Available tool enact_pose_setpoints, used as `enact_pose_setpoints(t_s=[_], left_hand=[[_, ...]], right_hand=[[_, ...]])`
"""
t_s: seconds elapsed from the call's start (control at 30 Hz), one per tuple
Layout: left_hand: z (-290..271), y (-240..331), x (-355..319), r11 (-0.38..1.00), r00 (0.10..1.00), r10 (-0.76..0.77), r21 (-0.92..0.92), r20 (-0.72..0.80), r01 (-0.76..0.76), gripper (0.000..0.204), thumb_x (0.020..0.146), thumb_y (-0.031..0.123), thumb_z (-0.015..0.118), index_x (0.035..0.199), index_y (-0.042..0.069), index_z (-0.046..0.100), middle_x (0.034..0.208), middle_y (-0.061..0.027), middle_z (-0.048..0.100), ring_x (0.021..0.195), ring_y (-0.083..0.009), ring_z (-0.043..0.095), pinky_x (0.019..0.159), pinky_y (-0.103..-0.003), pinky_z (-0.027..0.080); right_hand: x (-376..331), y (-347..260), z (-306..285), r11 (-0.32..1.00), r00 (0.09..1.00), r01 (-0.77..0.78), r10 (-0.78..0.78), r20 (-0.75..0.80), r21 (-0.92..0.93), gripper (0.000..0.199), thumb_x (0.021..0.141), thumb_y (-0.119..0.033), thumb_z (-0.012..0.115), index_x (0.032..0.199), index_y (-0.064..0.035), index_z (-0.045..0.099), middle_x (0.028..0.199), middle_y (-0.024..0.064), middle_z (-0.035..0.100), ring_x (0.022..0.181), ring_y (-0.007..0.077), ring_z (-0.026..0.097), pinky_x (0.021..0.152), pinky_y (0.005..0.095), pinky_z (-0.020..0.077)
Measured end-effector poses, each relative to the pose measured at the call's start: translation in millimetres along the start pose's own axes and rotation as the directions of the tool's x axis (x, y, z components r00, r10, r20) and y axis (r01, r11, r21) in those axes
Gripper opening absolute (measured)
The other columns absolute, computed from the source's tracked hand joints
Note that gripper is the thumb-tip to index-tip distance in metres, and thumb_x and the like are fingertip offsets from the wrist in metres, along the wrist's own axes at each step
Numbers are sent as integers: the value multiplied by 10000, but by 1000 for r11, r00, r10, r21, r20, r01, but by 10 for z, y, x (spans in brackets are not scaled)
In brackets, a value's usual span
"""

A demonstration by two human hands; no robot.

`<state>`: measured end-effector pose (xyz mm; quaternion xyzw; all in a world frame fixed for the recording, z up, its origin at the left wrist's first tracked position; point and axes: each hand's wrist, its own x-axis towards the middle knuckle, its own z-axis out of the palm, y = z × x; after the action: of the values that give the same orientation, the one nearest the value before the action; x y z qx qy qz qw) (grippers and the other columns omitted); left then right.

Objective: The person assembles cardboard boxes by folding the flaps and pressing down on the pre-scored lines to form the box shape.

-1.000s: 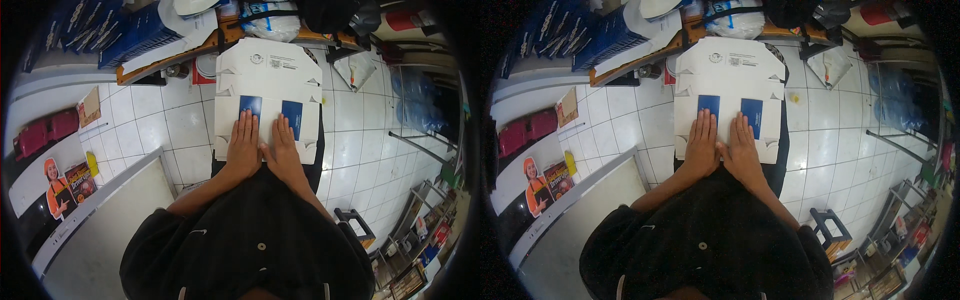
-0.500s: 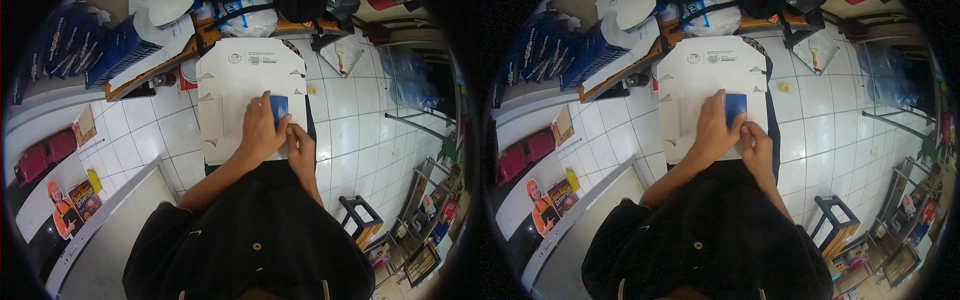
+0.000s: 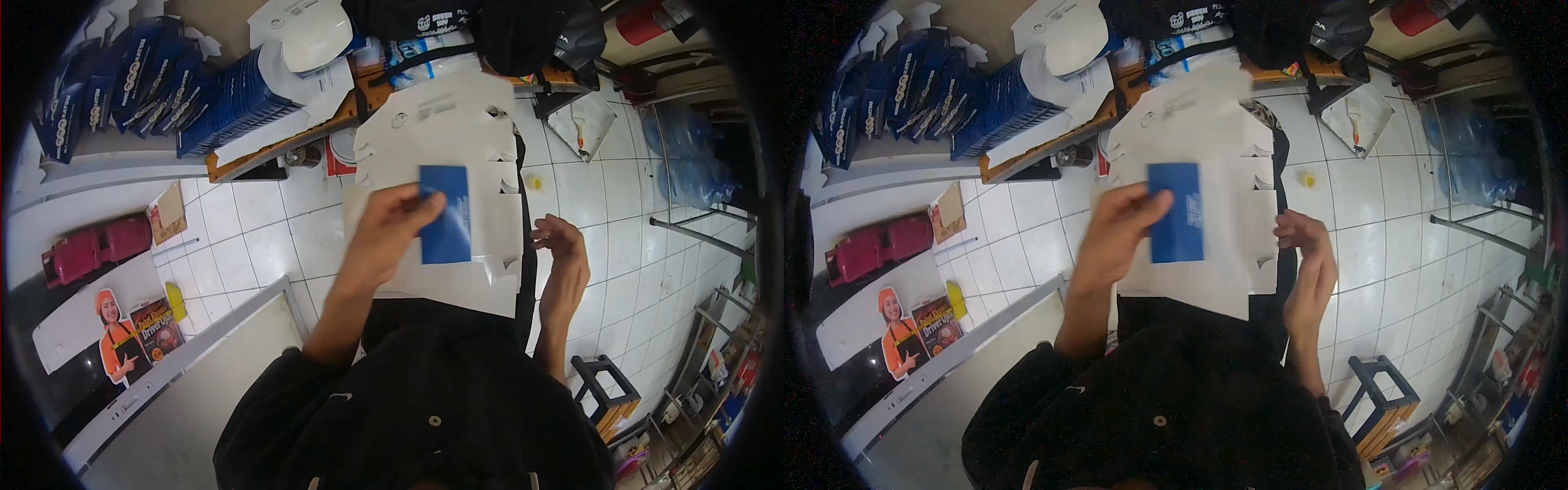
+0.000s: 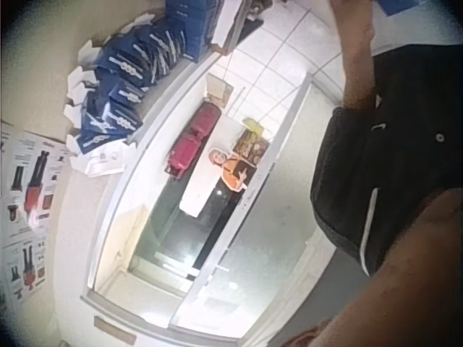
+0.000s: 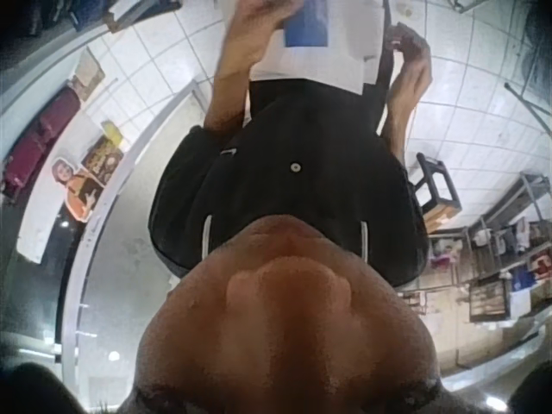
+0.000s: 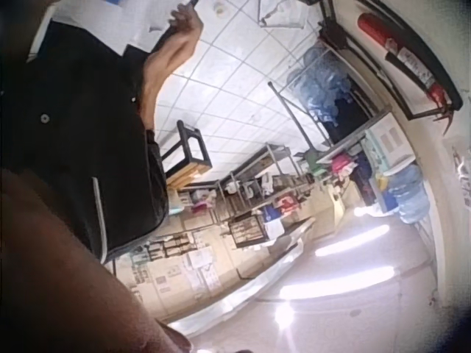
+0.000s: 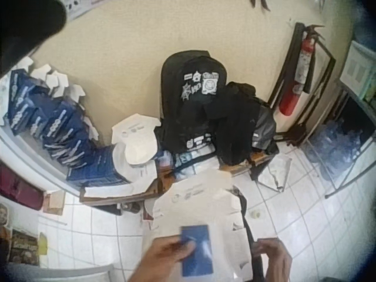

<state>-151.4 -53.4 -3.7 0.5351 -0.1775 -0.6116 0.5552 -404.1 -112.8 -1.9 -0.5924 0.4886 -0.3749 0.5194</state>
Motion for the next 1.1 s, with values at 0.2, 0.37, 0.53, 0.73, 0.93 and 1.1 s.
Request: enact_pose_setpoints(t_s=[0.2,0.37,0.53,0.73,0.93,1.1], left_hand=[[151,654,-333,891,934,284,-299,-216,-340,279,1022,140,658,1254,-15,655,1111,-97,748,972,-147,731,901,-286,581],[249,663,-332,782,907,308,-466,-287,-413,271,1034,172,643,1256,16,642,1158,-78,737,1016,-154,724,906,-293,576],[259,584,-292,750,868,346,-450,-356,-484,238,1002,147,686,1214,41,665,1129,-61,741,990,-142,721,862,-313,590],[277,452,-265,791,919,298,-472,-258,-389,133,970,143,733,1074,60,720,1002,-52,761,826,-135,732,691,-311,607],[190,393,-186,787,939,227,-519,-258,-333,147,960,147,746,1075,60,716,1009,-56,763,822,-129,734,713,-301,612],[214,442,-182,782,940,241,-525,-241,-336,178,953,156,753,1088,47,712,999,-52,762,812,-127,736,709,-290,628]], right_hand=[[54,-711,510,671,567,732,-699,436,123,581,972,-467,641,1395,-70,610,1486,185,559,1434,376,468,1115,558,427],[542,-842,658,379,321,924,-850,418,59,332,847,-183,754,1163,-82,748,1363,101,656,1321,411,566,1097,635,464],[718,-1043,549,306,240,952,-809,537,34,299,801,-87,750,1098,-87,782,1288,61,708,1322,357,584,1133,570,472],[822,-1029,646,387,360,919,-738,571,-79,336,707,-7,746,1041,25,742,1170,136,716,1250,358,622,1007,473,554],[717,-1030,740,460,395,886,-673,626,-65,344,731,10,764,1074,8,751,1163,157,702,1192,372,636,960,439,552],[711,-889,821,557,556,817,-693,460,-149,313,792,2,762,1102,-32,782,1144,145,688,1196,363,632,998,452,518]])
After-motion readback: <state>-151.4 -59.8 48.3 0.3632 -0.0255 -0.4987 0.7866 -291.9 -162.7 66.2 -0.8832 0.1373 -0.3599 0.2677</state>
